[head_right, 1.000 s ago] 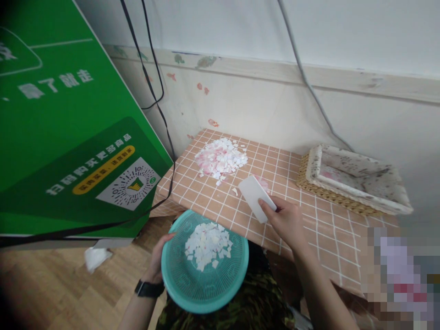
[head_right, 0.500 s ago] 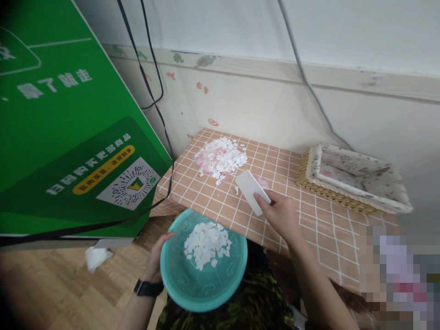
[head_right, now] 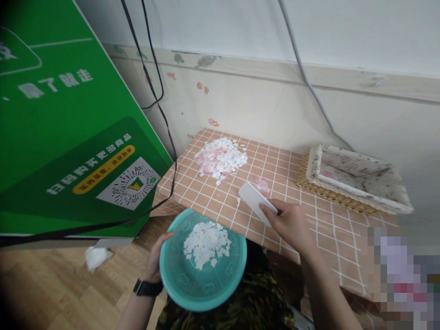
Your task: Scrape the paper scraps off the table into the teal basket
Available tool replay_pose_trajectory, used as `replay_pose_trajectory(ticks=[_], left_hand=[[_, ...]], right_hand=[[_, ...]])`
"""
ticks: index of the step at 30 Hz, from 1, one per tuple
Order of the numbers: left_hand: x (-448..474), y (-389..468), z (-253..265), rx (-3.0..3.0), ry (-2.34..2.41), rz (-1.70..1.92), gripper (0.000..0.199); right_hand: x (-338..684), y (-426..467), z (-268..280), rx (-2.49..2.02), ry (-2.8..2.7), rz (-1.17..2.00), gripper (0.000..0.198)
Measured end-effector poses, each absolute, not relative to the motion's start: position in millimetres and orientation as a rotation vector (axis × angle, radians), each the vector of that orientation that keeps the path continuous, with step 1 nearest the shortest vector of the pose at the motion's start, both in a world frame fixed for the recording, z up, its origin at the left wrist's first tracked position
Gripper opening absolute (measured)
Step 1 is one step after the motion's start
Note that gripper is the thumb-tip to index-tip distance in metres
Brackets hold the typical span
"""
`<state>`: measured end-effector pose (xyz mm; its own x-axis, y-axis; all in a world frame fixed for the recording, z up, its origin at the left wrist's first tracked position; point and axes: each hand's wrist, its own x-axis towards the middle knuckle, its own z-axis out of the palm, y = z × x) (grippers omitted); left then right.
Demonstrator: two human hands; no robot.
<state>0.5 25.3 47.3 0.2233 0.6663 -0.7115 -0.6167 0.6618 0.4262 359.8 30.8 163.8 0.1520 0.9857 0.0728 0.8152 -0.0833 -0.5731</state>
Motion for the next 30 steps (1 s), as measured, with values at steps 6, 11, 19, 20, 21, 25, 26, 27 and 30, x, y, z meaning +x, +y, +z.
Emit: replay_pose_trajectory(ticks=[6, 11, 19, 20, 21, 25, 26, 27, 30], left_hand=[[0.7, 25.2, 48.1, 0.023, 0.992, 0.842, 0.022], [0.9, 24.7, 45.0, 0.046, 1.007, 0.854, 0.021], [1.3, 24.7, 43.8, 0.054, 1.012, 0.843, 0.022], [1.3, 24.7, 44.2, 0.053, 1.012, 0.841, 0.023], [1.3, 24.7, 44.6, 0.051, 1.012, 0.841, 0.023], [0.5, 25.4, 45.7, 0.063, 1.017, 0.86, 0.021], [-0.3, 25.8, 45.6, 0.073, 1.022, 0.871, 0.02], [-1.4, 26.3, 45.4, 0.084, 1.026, 0.882, 0.019], [-6.2, 27.6, 44.7, 0.093, 1.053, 0.908, 0.015]], right_hand=[[344.7, 4.1, 148.6, -1.882, -1.738, 0.561, 0.032], [315.0, -11.9, 143.1, -1.675, -1.827, 0.627, 0.025], [331.2, 3.7, 146.5, -1.874, -1.554, 0.406, 0.031], [335.9, 10.0, 146.6, -1.901, -1.54, 0.364, 0.032], [339.0, 17.2, 146.9, -1.91, -1.542, 0.33, 0.033], [333.6, 48.7, 152.5, -1.824, -1.671, 0.274, 0.033], [328.9, 55.8, 154.7, -1.81, -1.714, 0.267, 0.032], [323.7, 62.3, 157.0, -1.806, -1.754, 0.257, 0.032], [308.6, 77.5, 162.2, -1.824, -1.827, 0.241, 0.031]])
